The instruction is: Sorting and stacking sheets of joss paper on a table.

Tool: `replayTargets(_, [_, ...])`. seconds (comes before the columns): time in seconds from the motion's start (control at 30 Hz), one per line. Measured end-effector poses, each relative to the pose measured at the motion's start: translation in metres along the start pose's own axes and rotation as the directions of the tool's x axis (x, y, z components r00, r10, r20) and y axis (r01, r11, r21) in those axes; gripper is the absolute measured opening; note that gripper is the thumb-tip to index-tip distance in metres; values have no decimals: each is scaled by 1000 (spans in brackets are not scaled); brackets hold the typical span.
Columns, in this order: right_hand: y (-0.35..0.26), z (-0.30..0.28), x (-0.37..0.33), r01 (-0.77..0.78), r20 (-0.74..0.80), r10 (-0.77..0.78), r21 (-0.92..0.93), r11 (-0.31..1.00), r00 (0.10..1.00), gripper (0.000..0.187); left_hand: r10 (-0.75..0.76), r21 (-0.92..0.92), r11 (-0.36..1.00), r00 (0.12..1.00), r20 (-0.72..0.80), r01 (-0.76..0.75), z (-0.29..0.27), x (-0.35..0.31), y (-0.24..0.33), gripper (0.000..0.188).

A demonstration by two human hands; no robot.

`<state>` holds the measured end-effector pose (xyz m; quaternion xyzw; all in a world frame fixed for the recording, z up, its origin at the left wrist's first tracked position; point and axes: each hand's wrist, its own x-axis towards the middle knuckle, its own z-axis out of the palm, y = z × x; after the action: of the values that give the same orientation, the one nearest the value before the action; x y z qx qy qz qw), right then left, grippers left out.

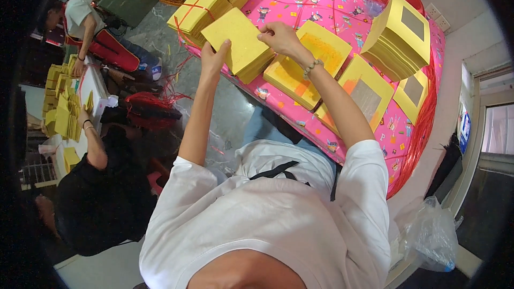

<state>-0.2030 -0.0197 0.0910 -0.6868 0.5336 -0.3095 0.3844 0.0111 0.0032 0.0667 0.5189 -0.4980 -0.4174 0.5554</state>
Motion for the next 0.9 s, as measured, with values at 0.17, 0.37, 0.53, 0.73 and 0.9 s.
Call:
replayTargets(0.17, [10,11,4,-82,25,86,-141,987,996,29,-70,30,997,997,13,70,-2,2,-40,34])
replayTargets(0.37, [19,14,4,-10,3,11,-221,975,1000,29,-111,32,993,993,34,110,3,0,-50,36])
replayTargets(0.53, [16,13,2,-16,13,20,-238,971,1000,27,-97,70,993,995,22,95,4,1,-51,35])
replayTargets(0.73, [14,11,1,16,54,0,-303,953,999,26,-85,80,993,996,24,82,3,-1,-51,37])
replayTargets(0.9, [13,17,1,24,68,0,-348,937,998,26,-80,177,981,997,-16,81,2,4,-58,46])
